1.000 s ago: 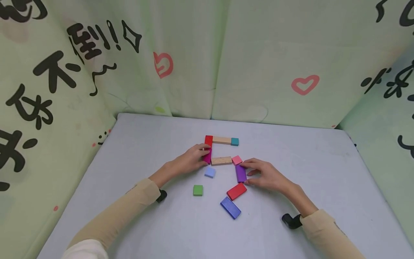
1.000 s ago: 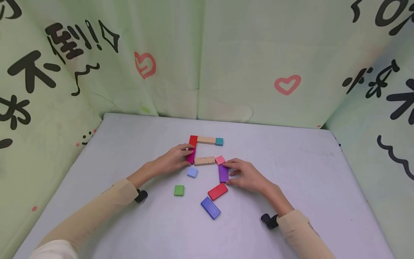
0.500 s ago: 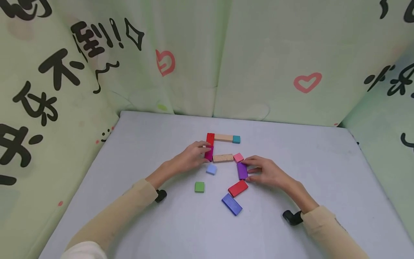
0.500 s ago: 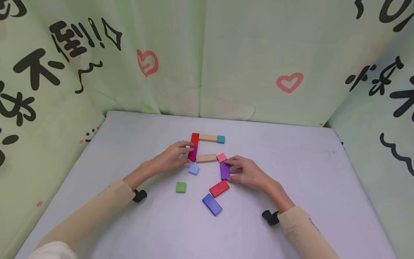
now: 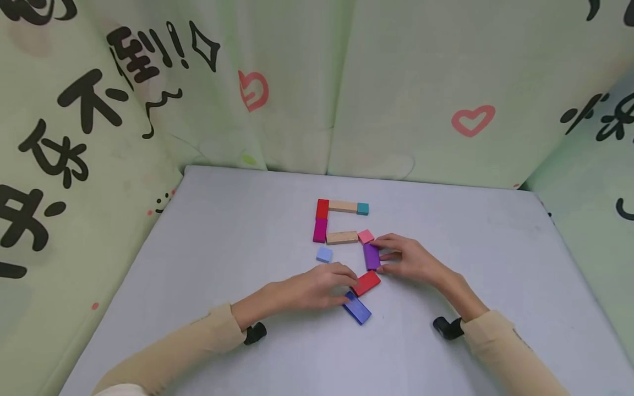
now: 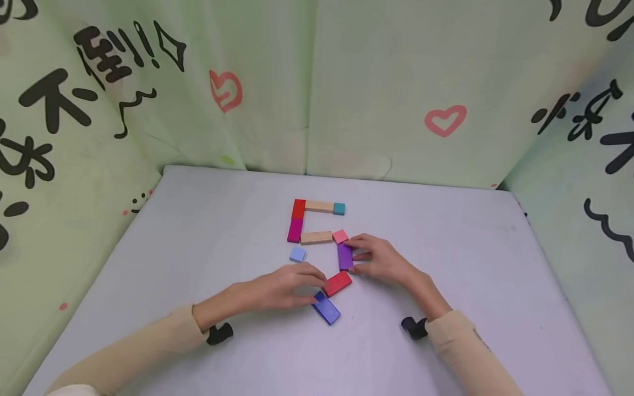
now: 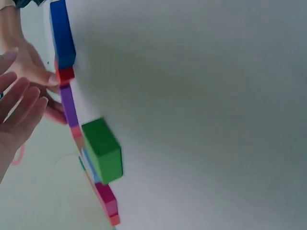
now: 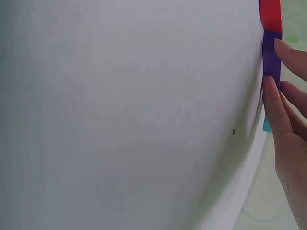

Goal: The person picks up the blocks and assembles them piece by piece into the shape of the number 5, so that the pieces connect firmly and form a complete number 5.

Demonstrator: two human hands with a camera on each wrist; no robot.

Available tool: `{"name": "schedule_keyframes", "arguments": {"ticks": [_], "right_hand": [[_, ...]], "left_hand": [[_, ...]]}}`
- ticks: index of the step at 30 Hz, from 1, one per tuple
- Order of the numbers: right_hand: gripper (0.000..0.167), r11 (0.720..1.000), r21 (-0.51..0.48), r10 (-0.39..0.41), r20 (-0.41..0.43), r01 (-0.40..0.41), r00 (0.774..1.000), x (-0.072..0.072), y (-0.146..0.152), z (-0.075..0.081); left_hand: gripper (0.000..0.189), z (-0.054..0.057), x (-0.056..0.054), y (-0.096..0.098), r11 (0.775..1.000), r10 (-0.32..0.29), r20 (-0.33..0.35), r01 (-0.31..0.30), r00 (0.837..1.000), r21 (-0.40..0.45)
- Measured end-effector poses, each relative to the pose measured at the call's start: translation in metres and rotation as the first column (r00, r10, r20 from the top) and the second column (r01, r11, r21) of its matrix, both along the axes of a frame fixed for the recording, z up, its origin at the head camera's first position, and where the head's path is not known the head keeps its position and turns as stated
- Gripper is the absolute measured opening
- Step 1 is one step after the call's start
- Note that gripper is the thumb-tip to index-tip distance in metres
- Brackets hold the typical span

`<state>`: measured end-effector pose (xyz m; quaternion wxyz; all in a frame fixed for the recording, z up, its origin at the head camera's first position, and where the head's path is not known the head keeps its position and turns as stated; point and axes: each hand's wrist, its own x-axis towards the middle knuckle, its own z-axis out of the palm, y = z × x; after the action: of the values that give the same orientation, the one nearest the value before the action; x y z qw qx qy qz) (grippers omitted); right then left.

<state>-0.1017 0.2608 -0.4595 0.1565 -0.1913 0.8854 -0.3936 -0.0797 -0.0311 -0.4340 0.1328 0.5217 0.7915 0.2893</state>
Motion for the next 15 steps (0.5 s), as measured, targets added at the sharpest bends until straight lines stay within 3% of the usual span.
{"name": "schedule_keyframes", "arguments": {"ticks": [4,8,15], "right_hand": [[0.056,1.000,-0.017,0.005,0.000,-0.005,1.000,-0.001,-0.001,0.000],[0.057,1.000,-0.018,0.002,0.007,-0.001,1.000,-0.001,-0.002,0.000],[0.056,1.000,0.013,-0.008,-0.020,0.008,1.000,0.000,-0.002,-0.001]], "left_hand": [[0.035,-0.007,0.004,0.003,1.000,-0.021,0.095,0.022,0.995,-0.010],[0.035,-0.016,0.004,0.002,1.000,-0.015,0.141,0.017,0.990,-0.014],[0.035,-0.023,0.007,0.003,0.998,-0.024,0.121,0.031,0.992,-0.058]]}}
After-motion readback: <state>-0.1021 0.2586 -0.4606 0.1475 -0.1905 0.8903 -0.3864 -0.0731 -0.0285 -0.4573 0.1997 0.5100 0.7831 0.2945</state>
